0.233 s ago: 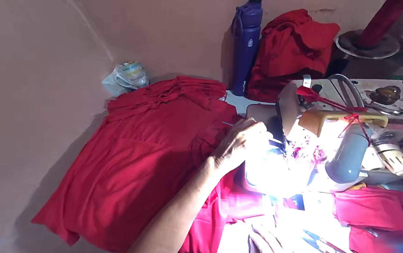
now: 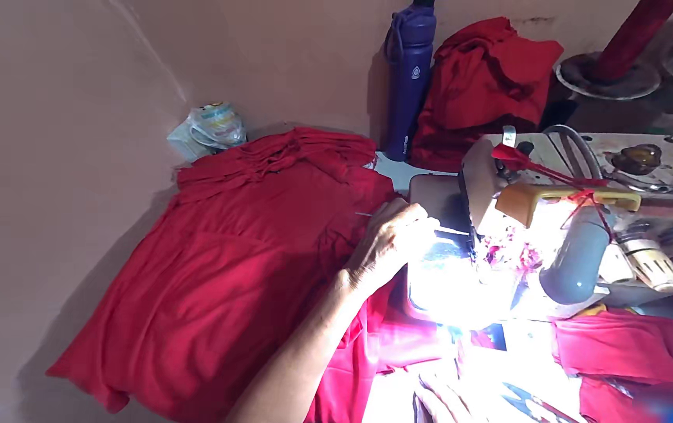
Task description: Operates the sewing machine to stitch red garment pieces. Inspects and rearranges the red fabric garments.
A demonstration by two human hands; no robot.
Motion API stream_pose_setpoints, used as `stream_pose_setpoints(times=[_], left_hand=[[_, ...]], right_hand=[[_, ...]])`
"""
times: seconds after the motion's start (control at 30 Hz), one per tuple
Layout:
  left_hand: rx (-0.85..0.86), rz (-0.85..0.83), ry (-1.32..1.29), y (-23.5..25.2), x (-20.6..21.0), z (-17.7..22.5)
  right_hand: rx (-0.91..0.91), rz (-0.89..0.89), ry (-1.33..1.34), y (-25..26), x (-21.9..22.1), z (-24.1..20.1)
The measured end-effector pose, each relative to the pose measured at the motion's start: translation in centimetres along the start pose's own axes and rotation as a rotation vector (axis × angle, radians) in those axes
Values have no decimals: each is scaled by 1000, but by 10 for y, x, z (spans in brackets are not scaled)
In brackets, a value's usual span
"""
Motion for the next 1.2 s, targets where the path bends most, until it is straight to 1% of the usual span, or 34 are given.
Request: stream_pose_setpoints(times=[0.13, 0.2, 0.27, 0.33, 0.4, 0.47, 0.53, 0.57, 0.7, 0.83, 0.93, 1.03, 1.13, 1.2], left_hand=[[15, 96, -68, -15, 18, -31], [18, 131, -88, -16, 20, -35], [20, 157, -100, -17, 20, -36], [14, 176, -112, -20, 18, -37], [11, 193, -117, -22, 18, -37], [4, 196, -122, -24, 18, -38], [6, 203, -121, -25, 18, -39], [8, 207, -118, -25, 18, -39], [-33, 150, -69, -21, 8, -21], [34, 188, -150, -27, 18, -41], [16, 183, -130, -26, 15, -35], [-19, 162, -78, -24, 7, -23], [11, 188, -102, -28, 11, -37], [5, 198, -102, -31, 13, -48]], right_hand=[[13, -4, 35, -4, 5, 3], [55, -16, 187, 3, -4, 4], [162, 65, 324, 14, -16, 9], [205, 215, 265, 33, -30, 19], [196, 307, 87, 63, -40, 29], [178, 330, -70, 89, -40, 33], [188, 300, -228, 102, -34, 35], [207, 288, -249, 105, -31, 35], [270, 287, -149, 112, -27, 37], [325, 288, -107, 121, -27, 42], [322, 349, -78, 126, -30, 46], [364, 411, -139, 127, -33, 53], [452, 469, -156, 132, -33, 56], [448, 509, -127, 131, -33, 59]])
Point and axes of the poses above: each hand's wrist, its own y-axis towards the middle knuckle, its own x-axis out of the palm, z = x × y, the point moved 2 cm from there along y, towards the middle knuckle, and after that the axes turned 11 degrees about -y, right-handed, at the moved point
